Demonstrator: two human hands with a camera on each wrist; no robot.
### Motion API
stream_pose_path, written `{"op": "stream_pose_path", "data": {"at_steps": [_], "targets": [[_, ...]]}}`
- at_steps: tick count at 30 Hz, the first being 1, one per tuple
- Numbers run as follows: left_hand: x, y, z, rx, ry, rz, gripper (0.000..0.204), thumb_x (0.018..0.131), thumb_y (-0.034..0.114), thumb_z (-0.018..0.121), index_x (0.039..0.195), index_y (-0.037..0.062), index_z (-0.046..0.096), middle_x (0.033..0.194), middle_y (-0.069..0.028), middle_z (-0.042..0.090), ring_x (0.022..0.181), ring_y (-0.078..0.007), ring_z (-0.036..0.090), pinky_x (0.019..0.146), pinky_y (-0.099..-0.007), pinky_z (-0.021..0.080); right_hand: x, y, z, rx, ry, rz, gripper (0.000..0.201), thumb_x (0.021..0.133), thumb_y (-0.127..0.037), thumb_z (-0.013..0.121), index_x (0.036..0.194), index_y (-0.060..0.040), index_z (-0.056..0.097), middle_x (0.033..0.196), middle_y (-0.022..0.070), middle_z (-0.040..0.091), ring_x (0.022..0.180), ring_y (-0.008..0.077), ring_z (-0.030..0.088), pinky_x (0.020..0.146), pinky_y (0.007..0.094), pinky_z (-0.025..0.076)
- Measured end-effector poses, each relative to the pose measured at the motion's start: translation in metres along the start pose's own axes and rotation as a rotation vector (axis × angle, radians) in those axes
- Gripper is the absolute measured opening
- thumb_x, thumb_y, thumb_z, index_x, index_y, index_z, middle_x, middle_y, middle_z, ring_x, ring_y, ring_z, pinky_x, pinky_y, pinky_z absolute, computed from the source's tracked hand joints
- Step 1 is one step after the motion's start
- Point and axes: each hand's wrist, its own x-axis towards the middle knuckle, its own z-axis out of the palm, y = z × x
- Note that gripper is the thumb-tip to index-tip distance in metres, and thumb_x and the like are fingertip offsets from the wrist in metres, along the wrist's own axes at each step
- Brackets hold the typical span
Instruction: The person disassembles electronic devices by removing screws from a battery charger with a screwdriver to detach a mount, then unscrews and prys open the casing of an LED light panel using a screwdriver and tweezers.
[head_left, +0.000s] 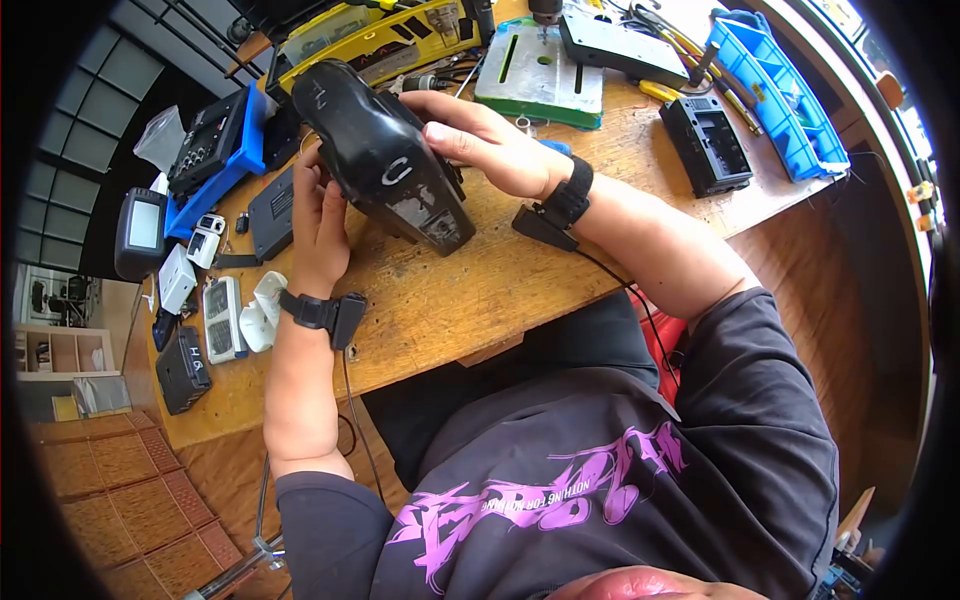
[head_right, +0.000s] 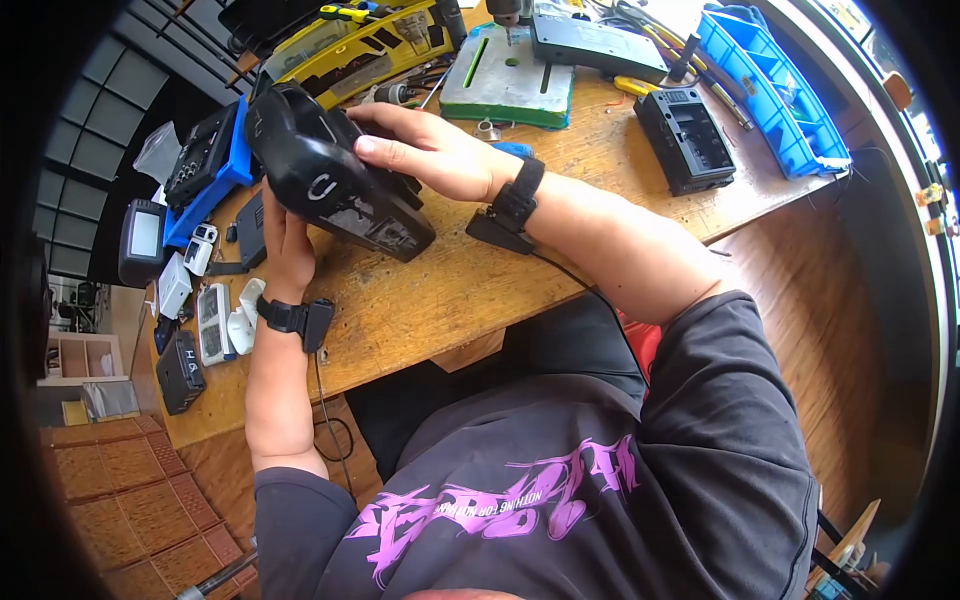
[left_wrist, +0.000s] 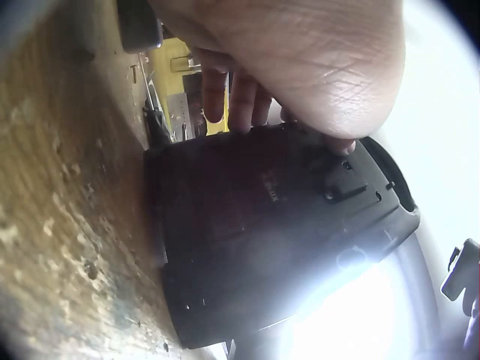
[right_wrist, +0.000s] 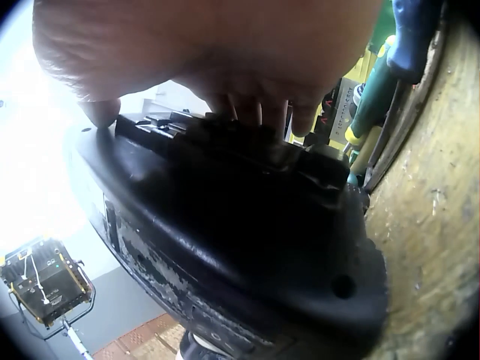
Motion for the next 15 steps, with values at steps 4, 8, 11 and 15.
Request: {"op": "stream_pose_path", "data": {"at_steps": [4, 8, 11, 15], "targets": [[-0.009, -0.011, -0.019, 0.251, -0.042, -0.068, 0.057, 0.107, 0.045, 0.055, 0.143, 0.0002, 0.049, 0.134, -0.0092, 0.061, 0.119, -0.0168, 0.058, 0.104, -0.0319, 0.044, 0.005, 0.007, -0.011, -0.168, 0.040, -0.141, 0.095, 0.090, -0.059, 0.075, 0.157, -0.0029, 0.037, 0.141, 0.0137, 0.056, 0.133, 0.0255, 0.053, 0.114, 0.0406, 0.040], [-0.015, -0.021, -0.029, 0.425, -0.139, -0.117, 0.071, 0.106, 0.059, 0.049, 0.145, -0.0003, 0.049, 0.138, -0.0083, 0.060, 0.124, -0.0167, 0.057, 0.106, -0.0316, 0.042, 0.005, 0.008, -0.009, -0.364, 0.105, -0.156, 0.099, 0.071, -0.055, 0.094, 0.140, -0.0013, 0.049, 0.132, 0.0127, 0.055, 0.130, 0.0242, 0.053, 0.114, 0.0409, 0.040], [-0.020, -0.031, -0.016, -0.243, 0.070, -0.141, 0.082, 0.103, 0.069, 0.045, 0.146, -0.0005, 0.049, 0.142, -0.0082, 0.057, 0.130, -0.0171, 0.053, 0.111, -0.0337, 0.039, 0.006, 0.009, -0.008, -0.056, 0.098, -0.120, 0.112, 0.059, -0.046, 0.103, 0.140, 0.0016, 0.042, 0.135, 0.0110, 0.053, 0.132, 0.0215, 0.051, 0.116, 0.0384, 0.039], [-0.023, -0.021, -0.011, -0.137, -0.043, 0.002, 0.100, 0.090, 0.081, 0.055, 0.148, -0.0008, 0.047, 0.145, -0.0086, 0.055, 0.136, -0.0192, 0.049, 0.115, -0.0379, 0.035, 0.006, 0.007, -0.003, -0.030, 0.117, -0.153, 0.119, 0.057, -0.045, 0.104, 0.147, -0.0010, 0.039, 0.142, 0.0125, 0.053, 0.134, 0.0213, 0.050, 0.117, 0.0379, 0.039]]}}
